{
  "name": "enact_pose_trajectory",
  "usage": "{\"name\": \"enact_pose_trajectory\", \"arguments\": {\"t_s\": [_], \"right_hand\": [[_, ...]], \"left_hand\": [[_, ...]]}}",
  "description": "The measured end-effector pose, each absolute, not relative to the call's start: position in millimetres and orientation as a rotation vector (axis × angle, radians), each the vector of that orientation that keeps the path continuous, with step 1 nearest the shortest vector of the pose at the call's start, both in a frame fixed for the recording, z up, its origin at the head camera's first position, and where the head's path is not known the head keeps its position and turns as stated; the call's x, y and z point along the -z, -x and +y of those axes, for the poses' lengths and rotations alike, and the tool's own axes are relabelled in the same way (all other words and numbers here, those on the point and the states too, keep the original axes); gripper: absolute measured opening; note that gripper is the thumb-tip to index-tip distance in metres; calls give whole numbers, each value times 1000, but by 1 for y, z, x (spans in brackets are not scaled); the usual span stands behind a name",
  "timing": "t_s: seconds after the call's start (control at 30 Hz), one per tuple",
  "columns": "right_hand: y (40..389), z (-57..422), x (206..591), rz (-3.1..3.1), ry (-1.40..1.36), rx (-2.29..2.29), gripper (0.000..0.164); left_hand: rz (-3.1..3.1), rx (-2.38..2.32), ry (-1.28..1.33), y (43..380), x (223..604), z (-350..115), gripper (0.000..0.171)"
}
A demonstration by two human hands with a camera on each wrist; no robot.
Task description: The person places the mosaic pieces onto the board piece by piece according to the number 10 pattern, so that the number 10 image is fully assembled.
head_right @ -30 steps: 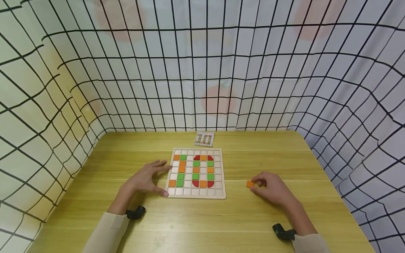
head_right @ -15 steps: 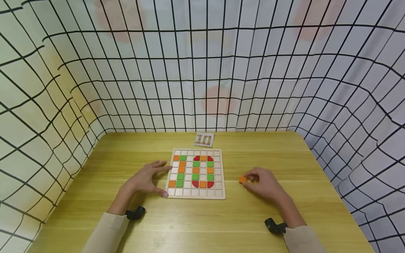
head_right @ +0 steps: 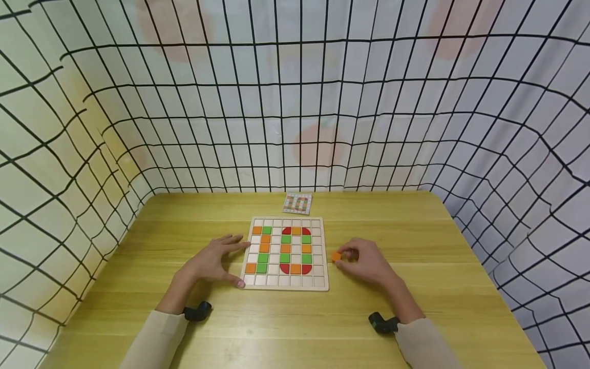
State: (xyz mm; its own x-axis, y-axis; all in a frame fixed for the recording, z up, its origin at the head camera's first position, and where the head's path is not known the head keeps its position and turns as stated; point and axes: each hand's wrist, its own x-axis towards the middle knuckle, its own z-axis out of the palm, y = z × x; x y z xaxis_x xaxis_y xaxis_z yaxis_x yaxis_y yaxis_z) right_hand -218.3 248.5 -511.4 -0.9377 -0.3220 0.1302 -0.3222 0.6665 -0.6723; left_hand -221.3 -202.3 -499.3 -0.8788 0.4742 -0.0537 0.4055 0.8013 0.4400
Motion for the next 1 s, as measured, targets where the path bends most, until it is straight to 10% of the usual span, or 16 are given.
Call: {"name": "enact_pose_trajectory", "arguments": {"t_s": [1.0], "right_hand": [[225,126,513,-2754,-918,-1158,22]], "left_hand": [[2821,-659,-687,221,499,-204,109]]}}
